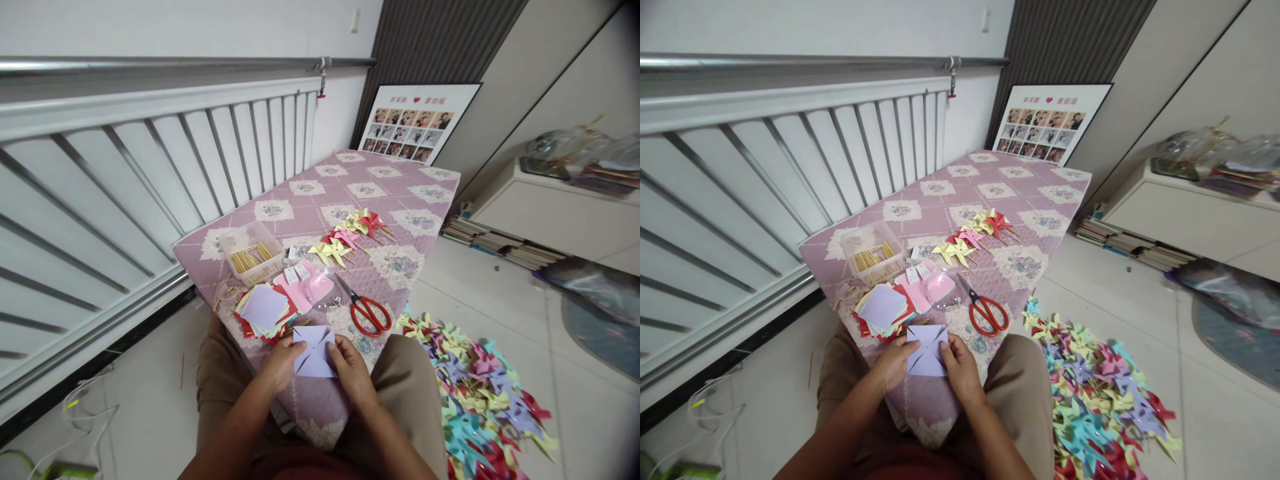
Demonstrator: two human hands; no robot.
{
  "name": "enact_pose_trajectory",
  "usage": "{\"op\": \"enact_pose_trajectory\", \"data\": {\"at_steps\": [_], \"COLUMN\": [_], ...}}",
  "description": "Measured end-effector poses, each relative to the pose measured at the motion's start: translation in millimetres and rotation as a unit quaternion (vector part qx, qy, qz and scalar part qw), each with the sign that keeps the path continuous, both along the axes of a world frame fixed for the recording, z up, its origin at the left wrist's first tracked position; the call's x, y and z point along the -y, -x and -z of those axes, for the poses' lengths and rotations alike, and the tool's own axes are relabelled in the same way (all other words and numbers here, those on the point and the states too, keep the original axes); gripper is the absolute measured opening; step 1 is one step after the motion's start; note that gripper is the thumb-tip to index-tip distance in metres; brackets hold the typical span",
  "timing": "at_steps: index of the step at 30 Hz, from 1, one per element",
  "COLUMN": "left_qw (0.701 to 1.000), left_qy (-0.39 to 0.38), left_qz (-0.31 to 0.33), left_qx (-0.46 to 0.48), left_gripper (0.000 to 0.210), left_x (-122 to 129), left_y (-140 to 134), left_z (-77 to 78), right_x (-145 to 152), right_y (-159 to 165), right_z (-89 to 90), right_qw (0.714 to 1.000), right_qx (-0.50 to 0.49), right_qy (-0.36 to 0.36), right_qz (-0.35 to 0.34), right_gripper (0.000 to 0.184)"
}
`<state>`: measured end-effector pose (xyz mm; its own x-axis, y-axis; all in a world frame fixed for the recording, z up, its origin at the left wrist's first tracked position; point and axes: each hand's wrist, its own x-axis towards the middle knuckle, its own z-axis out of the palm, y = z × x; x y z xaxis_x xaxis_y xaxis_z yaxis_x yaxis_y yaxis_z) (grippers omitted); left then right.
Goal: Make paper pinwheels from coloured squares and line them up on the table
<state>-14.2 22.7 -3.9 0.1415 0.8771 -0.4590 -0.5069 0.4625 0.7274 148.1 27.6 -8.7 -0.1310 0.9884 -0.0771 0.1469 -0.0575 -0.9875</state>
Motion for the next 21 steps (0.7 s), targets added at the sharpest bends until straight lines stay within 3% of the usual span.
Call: {"op": "enact_pose_trajectory", "data": {"at_steps": [5,10,12,16,21], "left_qw": [1.000,0.999,1.000,1.000,1.000], "left_qy": [0.018,0.022,0.016,-0.006,-0.007], "left_qz": [-0.015,-0.023,-0.023,-0.023,-0.021], "left_qx": [-0.008,-0.003,0.005,0.012,-0.020], "left_gripper": [0.035,0.034,0.034,0.031,0.033], "left_x": [-0.2,0.4,1.2,2.4,1.9], "left_y": [0.0,0.6,0.3,-0.2,0.8], "left_z": [0.9,4.2,6.3,12.2,18.5], "right_x": [-16.6,-55.4,-69.6,-84.4,-84.5], "right_y": [-21.2,-63.2,-77.2,-91.1,-93.1], "right_z": [2.8,-4.4,-5.7,2.0,15.2], "right_qw": [0.986,0.966,0.951,0.902,0.888], "right_qx": [0.107,0.179,0.228,0.371,0.406], "right_qy": [-0.081,-0.128,-0.160,-0.212,-0.211], "right_qz": [0.102,0.139,0.134,0.056,0.039], "right_gripper": [0.028,0.028,0.032,0.038,0.034]}}
